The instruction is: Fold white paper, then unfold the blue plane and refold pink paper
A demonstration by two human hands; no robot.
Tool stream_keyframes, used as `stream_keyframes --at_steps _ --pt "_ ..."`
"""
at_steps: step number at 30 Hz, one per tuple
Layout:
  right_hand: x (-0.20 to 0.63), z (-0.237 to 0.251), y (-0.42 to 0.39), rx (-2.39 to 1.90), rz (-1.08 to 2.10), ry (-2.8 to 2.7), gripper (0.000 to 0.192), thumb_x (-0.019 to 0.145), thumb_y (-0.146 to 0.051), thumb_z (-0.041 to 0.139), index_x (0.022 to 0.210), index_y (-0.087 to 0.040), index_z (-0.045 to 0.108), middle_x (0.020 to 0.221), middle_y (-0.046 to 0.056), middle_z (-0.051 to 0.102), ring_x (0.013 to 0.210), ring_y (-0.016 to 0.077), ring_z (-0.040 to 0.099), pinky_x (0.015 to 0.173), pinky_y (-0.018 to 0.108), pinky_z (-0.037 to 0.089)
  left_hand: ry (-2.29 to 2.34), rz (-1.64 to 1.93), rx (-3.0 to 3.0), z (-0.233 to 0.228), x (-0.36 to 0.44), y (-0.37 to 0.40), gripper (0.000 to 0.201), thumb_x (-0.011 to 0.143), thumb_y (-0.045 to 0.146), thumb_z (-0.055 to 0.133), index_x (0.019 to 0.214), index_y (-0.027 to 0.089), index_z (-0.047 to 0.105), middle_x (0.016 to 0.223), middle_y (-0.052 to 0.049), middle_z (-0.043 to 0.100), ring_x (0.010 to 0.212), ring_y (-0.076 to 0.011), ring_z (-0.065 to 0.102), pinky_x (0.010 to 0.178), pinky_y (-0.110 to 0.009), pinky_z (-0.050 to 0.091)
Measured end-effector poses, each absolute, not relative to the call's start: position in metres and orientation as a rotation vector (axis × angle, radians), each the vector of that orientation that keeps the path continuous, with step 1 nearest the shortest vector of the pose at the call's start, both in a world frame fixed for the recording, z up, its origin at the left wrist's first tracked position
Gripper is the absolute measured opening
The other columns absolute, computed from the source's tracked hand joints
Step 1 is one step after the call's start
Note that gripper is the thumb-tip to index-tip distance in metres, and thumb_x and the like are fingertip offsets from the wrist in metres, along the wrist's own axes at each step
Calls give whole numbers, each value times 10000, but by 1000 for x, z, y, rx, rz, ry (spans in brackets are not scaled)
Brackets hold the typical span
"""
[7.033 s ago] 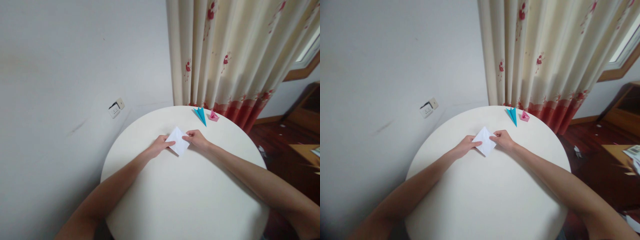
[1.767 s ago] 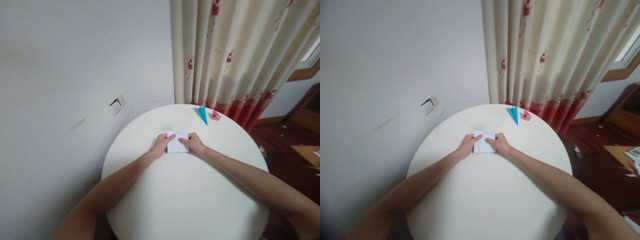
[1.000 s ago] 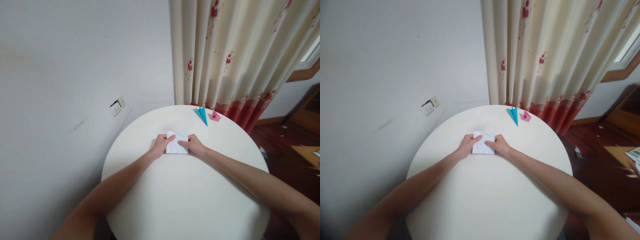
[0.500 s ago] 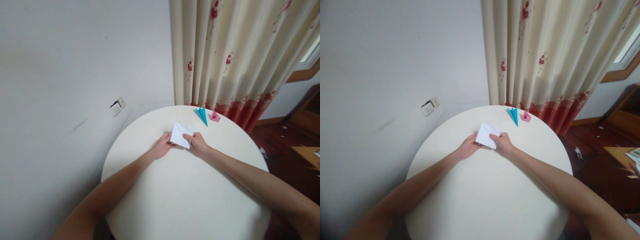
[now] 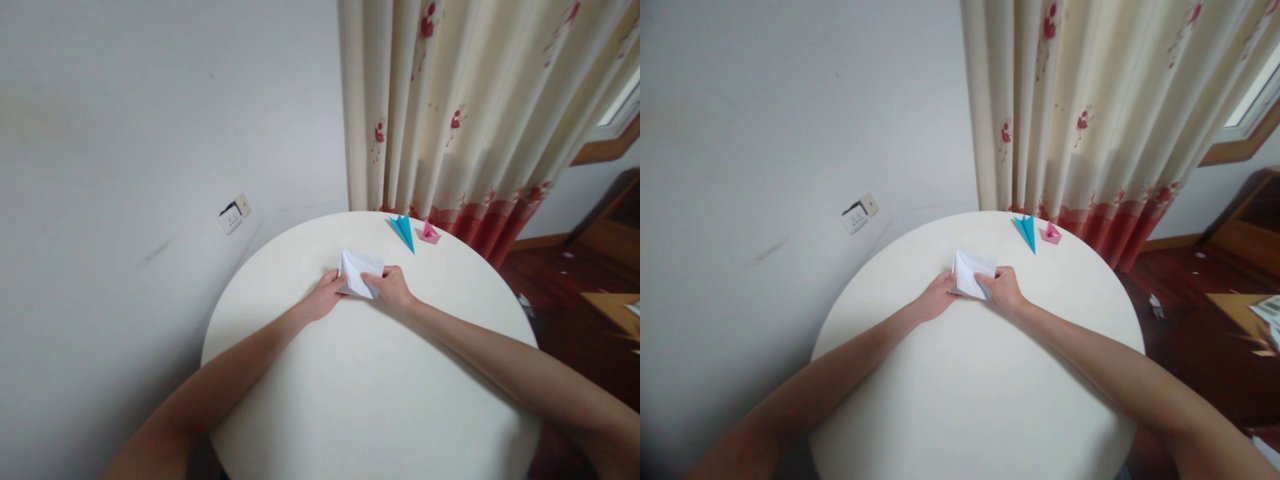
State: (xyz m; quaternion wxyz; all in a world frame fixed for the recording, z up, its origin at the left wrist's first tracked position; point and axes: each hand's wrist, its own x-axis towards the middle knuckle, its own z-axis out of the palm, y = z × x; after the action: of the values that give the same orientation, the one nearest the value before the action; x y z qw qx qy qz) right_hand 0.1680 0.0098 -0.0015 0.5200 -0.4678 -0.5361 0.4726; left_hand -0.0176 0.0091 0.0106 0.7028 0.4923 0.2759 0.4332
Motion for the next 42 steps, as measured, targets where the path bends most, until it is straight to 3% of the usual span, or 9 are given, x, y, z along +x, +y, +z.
stream_keyframes --at_steps 11,19,26,33,42 --pt "164 2 3 -1078 1044 -1349 393 617 -444 771 737 -72 733 666 54 659 588 154 527 516 255 386 758 969 1143 15 -10 5 539 685 463 811 1051 88 684 1018 -144 732 982 -290 667 815 -343 509" --pt "160 4 1 -1063 1226 -1300 511 671 -572 699 706 -62 718 635 59 636 561 132 492 515 256 352 852 1041 1115 12 -9 5 509 684 408 820 1069 100 691 1039 -135 736 941 -277 684 826 -372 519" --pt "162 3 -2 -1096 1359 -1388 380 590 -402 800 743 -64 718 674 49 661 578 120 513 544 246 381 880 1071 1112 9 -11 9 499 667 433 828 1010 92 707 954 -126 747 842 -253 693 784 -364 523" --pt "165 1 0 -1072 1452 -1372 351 595 -333 805 820 -72 740 762 75 716 620 148 588 588 260 439 875 1159 1147 11 -24 22 409 712 495 770 758 93 712 754 -78 714 684 -176 641 673 -291 478" --pt "166 -2 2 -1015 1496 -1290 361 613 -356 814 834 -78 745 811 92 738 646 157 616 610 265 463 878 1100 1151 11 -21 18 430 681 510 788 764 94 718 763 -91 720 681 -193 642 663 -304 478"
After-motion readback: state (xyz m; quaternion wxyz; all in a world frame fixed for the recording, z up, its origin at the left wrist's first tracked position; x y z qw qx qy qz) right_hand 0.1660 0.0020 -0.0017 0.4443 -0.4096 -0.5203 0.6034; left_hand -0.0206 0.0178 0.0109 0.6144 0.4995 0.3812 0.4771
